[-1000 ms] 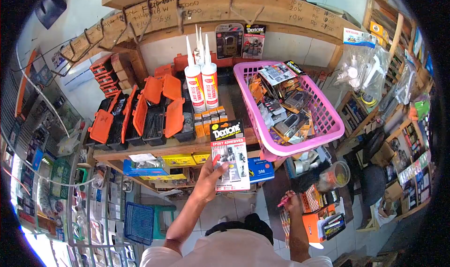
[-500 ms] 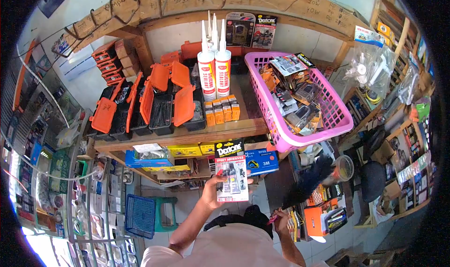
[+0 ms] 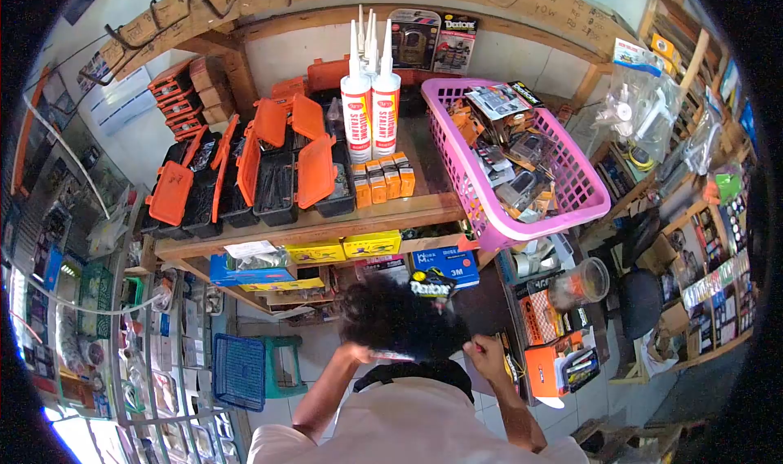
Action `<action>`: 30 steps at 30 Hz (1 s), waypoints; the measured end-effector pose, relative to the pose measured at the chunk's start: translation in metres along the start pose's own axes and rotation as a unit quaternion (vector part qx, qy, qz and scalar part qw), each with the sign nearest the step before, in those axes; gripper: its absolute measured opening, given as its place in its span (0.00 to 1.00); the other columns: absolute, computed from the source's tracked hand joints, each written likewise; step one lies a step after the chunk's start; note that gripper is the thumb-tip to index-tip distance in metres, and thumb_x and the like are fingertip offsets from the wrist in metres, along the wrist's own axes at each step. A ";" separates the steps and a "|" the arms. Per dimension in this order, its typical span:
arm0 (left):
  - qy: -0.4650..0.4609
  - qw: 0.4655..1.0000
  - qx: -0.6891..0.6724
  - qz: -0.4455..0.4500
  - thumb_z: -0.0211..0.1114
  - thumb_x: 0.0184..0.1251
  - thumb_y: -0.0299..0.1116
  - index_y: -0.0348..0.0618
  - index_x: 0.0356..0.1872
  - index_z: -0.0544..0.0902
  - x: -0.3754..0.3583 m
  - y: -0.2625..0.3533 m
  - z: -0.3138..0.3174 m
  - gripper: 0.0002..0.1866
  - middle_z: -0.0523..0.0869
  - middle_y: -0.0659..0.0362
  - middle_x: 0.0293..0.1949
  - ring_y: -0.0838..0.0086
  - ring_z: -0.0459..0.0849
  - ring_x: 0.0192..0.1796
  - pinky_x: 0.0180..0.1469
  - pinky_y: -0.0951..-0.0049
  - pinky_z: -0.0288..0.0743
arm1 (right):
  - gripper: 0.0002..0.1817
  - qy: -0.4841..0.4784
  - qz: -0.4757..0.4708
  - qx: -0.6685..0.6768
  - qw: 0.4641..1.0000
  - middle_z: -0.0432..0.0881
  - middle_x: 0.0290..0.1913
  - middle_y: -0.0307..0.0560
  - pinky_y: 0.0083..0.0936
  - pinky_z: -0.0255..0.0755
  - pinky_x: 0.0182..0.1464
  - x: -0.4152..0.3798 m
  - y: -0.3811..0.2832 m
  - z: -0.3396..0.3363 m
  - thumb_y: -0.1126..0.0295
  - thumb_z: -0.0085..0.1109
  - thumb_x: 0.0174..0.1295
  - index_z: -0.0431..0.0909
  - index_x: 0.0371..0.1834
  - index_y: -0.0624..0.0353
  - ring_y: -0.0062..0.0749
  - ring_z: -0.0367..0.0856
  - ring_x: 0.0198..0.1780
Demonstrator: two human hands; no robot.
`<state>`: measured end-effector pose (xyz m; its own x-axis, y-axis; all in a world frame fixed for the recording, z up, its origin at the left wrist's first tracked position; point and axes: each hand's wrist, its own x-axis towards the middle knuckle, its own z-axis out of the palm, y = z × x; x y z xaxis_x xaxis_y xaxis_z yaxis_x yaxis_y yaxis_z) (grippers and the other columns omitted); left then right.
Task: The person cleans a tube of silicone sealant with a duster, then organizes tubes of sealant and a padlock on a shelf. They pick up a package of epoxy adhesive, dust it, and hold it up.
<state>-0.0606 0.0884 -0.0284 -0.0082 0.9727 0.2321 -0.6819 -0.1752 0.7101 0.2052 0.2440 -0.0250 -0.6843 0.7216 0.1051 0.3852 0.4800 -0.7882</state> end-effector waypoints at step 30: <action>0.124 0.972 -0.014 -0.198 0.44 0.56 0.77 0.38 0.69 0.61 0.010 0.030 0.018 0.53 0.78 0.38 0.56 0.54 0.83 0.53 0.54 0.62 0.79 | 0.23 0.012 -0.060 -0.059 0.996 0.64 0.15 0.53 0.34 0.57 0.23 0.069 -0.004 -0.007 0.60 0.62 0.60 0.66 0.18 0.65 0.39 0.62 0.17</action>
<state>-0.0679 0.0905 0.0073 0.0854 0.9706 -0.2252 -0.6871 0.2210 0.6921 0.1608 0.2955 -0.0106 -0.7157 0.6661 0.2099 0.3721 0.6180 -0.6925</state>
